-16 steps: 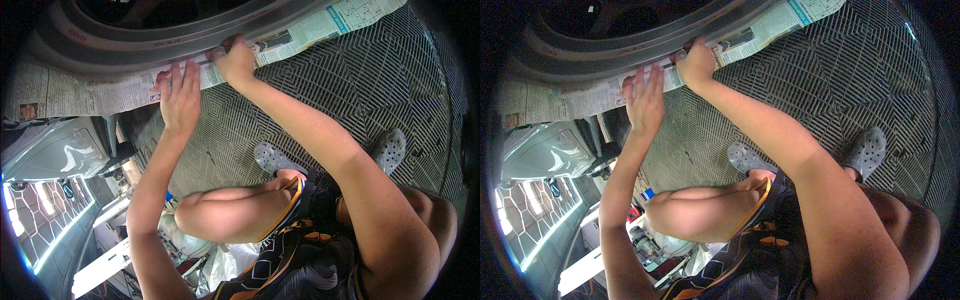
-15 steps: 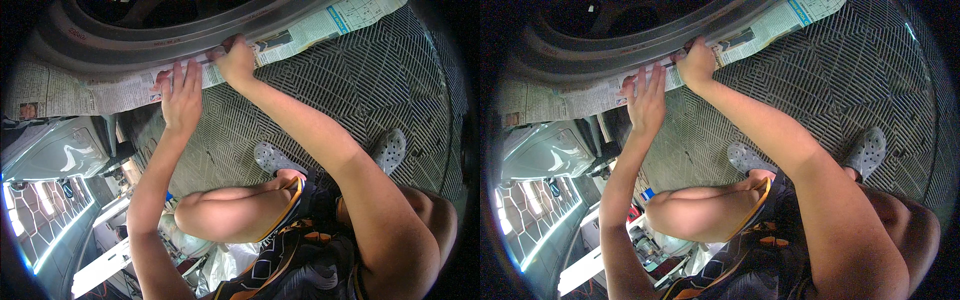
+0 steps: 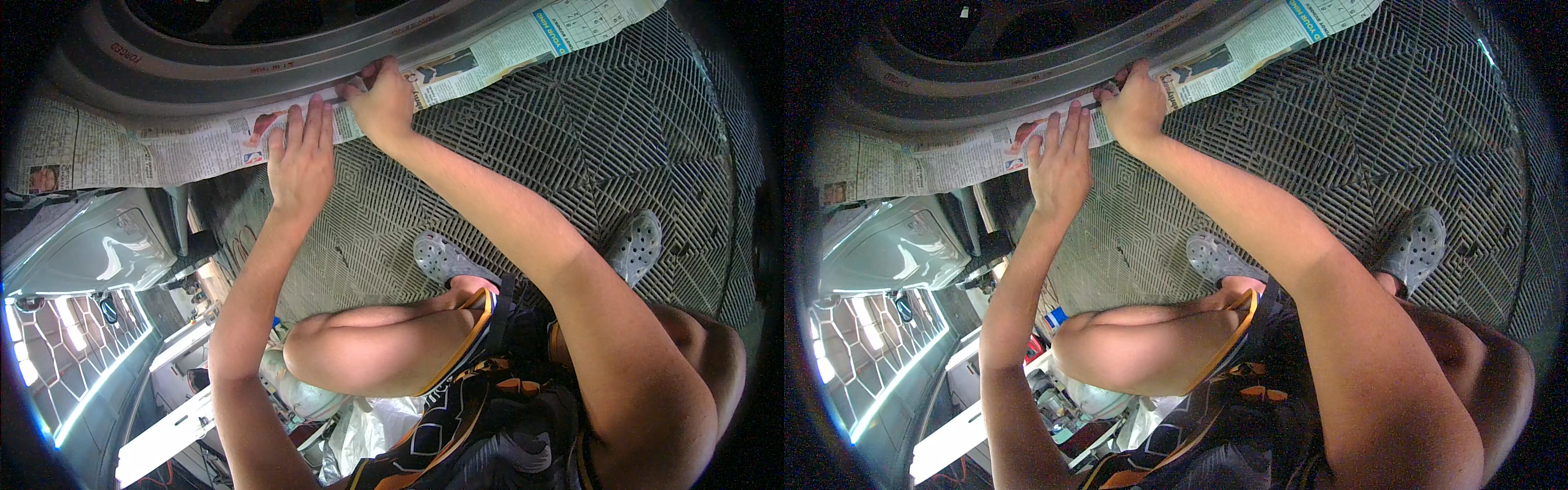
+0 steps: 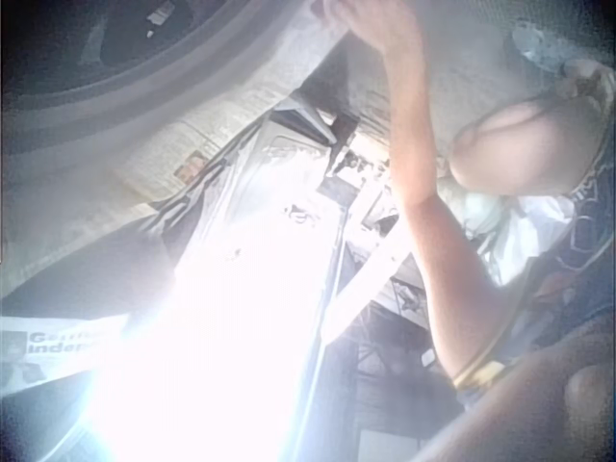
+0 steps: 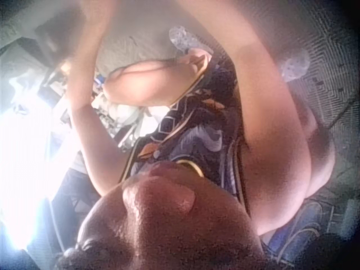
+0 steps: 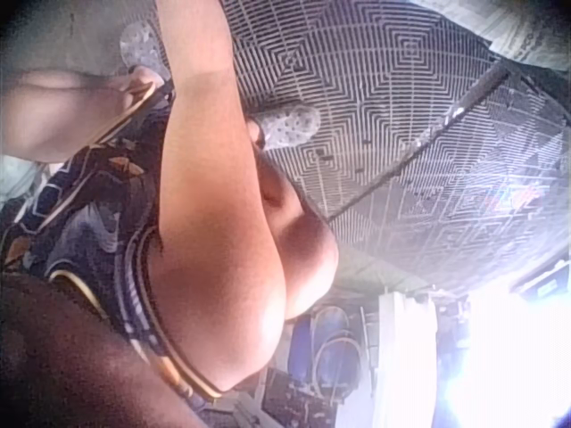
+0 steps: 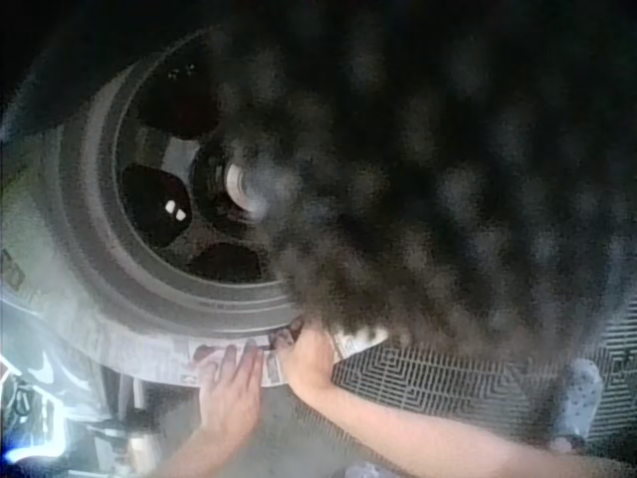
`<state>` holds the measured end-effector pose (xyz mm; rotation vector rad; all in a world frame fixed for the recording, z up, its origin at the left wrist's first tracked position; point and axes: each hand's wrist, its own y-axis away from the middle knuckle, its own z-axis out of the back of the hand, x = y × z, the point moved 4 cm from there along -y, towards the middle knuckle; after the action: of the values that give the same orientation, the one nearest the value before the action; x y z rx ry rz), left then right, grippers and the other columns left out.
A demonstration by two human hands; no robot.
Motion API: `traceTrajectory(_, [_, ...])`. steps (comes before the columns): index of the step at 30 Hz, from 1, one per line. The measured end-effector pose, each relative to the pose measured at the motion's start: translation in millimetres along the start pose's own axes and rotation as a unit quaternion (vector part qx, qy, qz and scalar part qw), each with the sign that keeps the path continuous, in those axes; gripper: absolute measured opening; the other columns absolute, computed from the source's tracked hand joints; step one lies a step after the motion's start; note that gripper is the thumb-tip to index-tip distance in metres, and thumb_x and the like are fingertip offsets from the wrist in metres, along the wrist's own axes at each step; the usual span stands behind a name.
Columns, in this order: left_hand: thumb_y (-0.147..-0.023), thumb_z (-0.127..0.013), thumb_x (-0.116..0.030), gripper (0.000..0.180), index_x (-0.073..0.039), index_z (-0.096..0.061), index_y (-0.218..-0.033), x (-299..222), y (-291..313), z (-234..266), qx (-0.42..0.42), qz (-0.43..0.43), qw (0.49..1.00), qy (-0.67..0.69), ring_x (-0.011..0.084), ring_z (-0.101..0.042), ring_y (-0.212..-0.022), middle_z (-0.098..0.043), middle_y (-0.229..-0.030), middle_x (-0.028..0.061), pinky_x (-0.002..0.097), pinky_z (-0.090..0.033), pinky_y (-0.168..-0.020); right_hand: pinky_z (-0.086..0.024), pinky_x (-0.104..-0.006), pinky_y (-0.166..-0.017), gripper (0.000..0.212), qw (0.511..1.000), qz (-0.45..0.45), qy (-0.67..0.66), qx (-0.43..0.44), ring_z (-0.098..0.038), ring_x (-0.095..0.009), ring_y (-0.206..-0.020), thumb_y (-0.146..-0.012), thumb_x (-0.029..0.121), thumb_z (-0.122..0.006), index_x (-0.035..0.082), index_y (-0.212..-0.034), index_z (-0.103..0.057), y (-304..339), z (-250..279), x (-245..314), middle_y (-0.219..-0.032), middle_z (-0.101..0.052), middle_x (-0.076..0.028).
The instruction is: The person sits on the floor and uses newspaper and masking tape to cover the sidewall of a car tire. They smooth the newspaper against the tire and apply tape to secure it in place.
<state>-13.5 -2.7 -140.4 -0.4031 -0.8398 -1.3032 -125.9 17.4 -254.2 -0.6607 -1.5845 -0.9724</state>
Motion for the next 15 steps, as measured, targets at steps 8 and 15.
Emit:
traceTrajectory(8, [-0.086,-0.059,-0.016,0.054,-0.005,-0.061,-0.139,-0.2,-0.2,0.0,-0.007,0.005,1.0,-0.003,0.026,-0.055,-0.129,-0.057,-0.148,0.0065,0.0423,-0.038,-0.102,-0.055,-0.0422,-0.079,0.046,1.0,-0.01,-0.017,0.003,-0.072,-0.034,-0.085,-0.075,0.023,-0.088,-0.001,-0.101,-0.058,0.6,0.2,1.8,-0.088,-0.073,-0.017])
traceTrajectory(15, [-0.086,-0.059,-0.016,0.055,-0.005,-0.06,-0.14,0.3,-0.3,-2.3,-0.004,0.007,1.0,-0.009,0.0262,-0.054,-0.129,-0.056,-0.148,0.0064,0.0434,-0.038,-0.101,-0.055,-0.0418,-0.078,0.044,0.999,0.012,-0.027,-0.015,-0.072,-0.033,-0.085,-0.075,0.022,-0.087,-0.001,-0.1,-0.058,2.7,-0.7,2.1,-0.087,-0.072,-0.016])
